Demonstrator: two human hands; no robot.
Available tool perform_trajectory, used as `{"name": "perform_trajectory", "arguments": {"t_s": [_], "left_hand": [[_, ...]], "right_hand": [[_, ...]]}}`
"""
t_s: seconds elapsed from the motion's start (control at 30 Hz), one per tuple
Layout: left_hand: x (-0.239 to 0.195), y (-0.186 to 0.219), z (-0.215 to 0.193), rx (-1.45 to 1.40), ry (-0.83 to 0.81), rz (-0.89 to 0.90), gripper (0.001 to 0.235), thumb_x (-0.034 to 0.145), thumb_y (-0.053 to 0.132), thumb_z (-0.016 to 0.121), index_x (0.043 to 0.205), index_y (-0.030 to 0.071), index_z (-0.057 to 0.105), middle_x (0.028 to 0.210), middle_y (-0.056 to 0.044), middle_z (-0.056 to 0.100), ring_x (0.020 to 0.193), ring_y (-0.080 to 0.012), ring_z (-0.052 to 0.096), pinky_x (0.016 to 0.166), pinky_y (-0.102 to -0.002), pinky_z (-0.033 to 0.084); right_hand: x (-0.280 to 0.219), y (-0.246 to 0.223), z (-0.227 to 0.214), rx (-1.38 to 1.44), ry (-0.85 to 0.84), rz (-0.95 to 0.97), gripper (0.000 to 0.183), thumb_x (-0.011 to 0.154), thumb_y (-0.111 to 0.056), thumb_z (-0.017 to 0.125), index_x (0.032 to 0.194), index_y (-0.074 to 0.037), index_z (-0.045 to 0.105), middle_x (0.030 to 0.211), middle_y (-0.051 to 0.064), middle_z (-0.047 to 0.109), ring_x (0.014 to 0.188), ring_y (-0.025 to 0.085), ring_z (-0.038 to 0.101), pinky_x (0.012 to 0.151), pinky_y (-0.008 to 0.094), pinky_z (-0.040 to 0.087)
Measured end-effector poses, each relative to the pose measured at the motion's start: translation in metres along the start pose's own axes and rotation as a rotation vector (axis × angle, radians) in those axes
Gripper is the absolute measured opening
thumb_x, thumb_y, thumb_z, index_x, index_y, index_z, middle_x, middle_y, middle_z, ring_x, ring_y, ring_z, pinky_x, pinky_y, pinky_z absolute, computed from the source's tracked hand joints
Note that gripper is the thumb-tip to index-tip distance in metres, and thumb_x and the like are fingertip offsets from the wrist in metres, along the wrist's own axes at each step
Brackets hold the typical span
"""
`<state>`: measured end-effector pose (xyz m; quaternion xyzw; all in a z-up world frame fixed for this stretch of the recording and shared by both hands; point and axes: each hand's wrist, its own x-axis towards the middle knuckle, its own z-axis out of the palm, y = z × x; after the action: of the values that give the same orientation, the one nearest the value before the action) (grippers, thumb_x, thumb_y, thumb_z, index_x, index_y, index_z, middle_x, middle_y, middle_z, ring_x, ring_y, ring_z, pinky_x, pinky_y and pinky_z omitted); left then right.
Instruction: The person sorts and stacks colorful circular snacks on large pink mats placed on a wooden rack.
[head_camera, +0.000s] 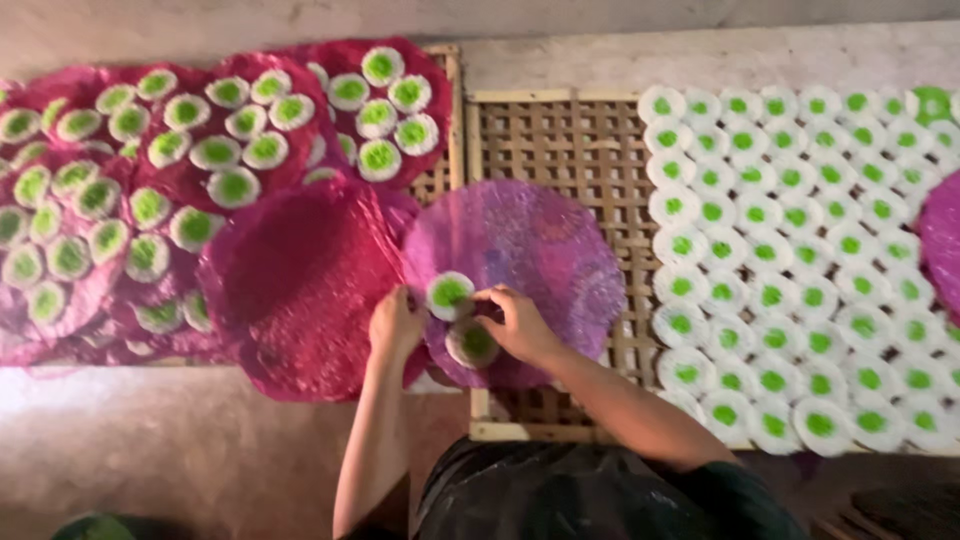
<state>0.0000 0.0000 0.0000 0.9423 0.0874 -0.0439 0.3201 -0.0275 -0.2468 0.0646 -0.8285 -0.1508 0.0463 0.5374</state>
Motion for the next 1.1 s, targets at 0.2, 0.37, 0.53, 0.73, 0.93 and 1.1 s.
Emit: {"name": "perform_trajectory", "arguments": {"t_s": [0.2, 0.37, 0.53, 0.73, 0.93, 1.1], "left_hand": [[-0.005, 0.024, -0.004, -0.924, -0.337, 0.043, 0.02, 0.094, -0.002, 0.061, 0.112, 0.0, 0.068, 0.101, -0.008, 0.073, 0.094, -0.0179, 0.066, 0.083, -0.034, 0.053], [0.033, 0.024, -0.012, -1.167, -0.267, -0.097, 0.037, 0.091, 0.005, 0.062, 0.128, 0.009, 0.063, 0.114, 0.003, 0.071, 0.103, -0.0106, 0.062, 0.091, -0.028, 0.049], [0.078, -0.002, -0.012, -0.893, -0.006, -0.19, 0.028, 0.098, 0.017, 0.067, 0.121, 0.001, 0.065, 0.107, -0.006, 0.07, 0.096, -0.0163, 0.063, 0.084, -0.032, 0.05], [0.065, -0.011, 0.0, -0.415, -0.024, -0.111, 0.033, 0.086, 0.017, 0.073, 0.117, 0.008, 0.064, 0.098, -0.01, 0.078, 0.086, -0.0191, 0.074, 0.077, -0.035, 0.059], [0.044, -0.036, 0.015, -0.218, 0.007, -0.134, 0.044, 0.079, 0.021, 0.08, 0.117, 0.005, 0.064, 0.095, -0.014, 0.08, 0.084, -0.0213, 0.08, 0.073, -0.035, 0.065], [0.049, -0.066, 0.039, -0.047, 0.009, -0.101, 0.051, 0.08, 0.025, 0.081, 0.124, 0.004, 0.065, 0.095, -0.018, 0.079, 0.085, -0.0225, 0.08, 0.075, -0.033, 0.065]], "right_hand": [[0.024, 0.01, 0.025, 0.269, 0.043, 0.323, 0.043, 0.09, -0.028, 0.077, 0.126, -0.007, 0.07, 0.113, 0.013, 0.078, 0.101, 0.022, 0.073, 0.089, 0.033, 0.057], [0.059, 0.069, -0.038, 0.049, 0.043, 0.614, 0.04, 0.09, -0.038, 0.073, 0.12, -0.012, 0.073, 0.112, 0.0, 0.072, 0.107, 0.015, 0.064, 0.094, 0.031, 0.045], [0.128, 0.18, -0.165, 0.299, 0.441, 0.633, 0.026, 0.088, -0.025, 0.072, 0.1, -0.002, 0.077, 0.088, 0.01, 0.073, 0.08, 0.019, 0.064, 0.073, 0.036, 0.05], [0.227, 0.267, -0.269, 0.41, 0.668, 0.533, 0.017, 0.089, -0.017, 0.072, 0.1, -0.004, 0.072, 0.077, 0.001, 0.065, 0.067, 0.017, 0.058, 0.06, 0.036, 0.046], [0.258, 0.282, -0.266, -0.448, 0.712, 0.136, 0.019, 0.089, -0.012, 0.071, 0.104, 0.0, 0.07, 0.09, 0.017, 0.07, 0.083, 0.037, 0.068, 0.073, 0.046, 0.055], [0.261, 0.273, -0.268, -0.67, 0.7, 0.261, 0.017, 0.093, -0.01, 0.067, 0.108, -0.003, 0.069, 0.11, 0.02, 0.061, 0.097, 0.043, 0.063, 0.081, 0.052, 0.053]]}}
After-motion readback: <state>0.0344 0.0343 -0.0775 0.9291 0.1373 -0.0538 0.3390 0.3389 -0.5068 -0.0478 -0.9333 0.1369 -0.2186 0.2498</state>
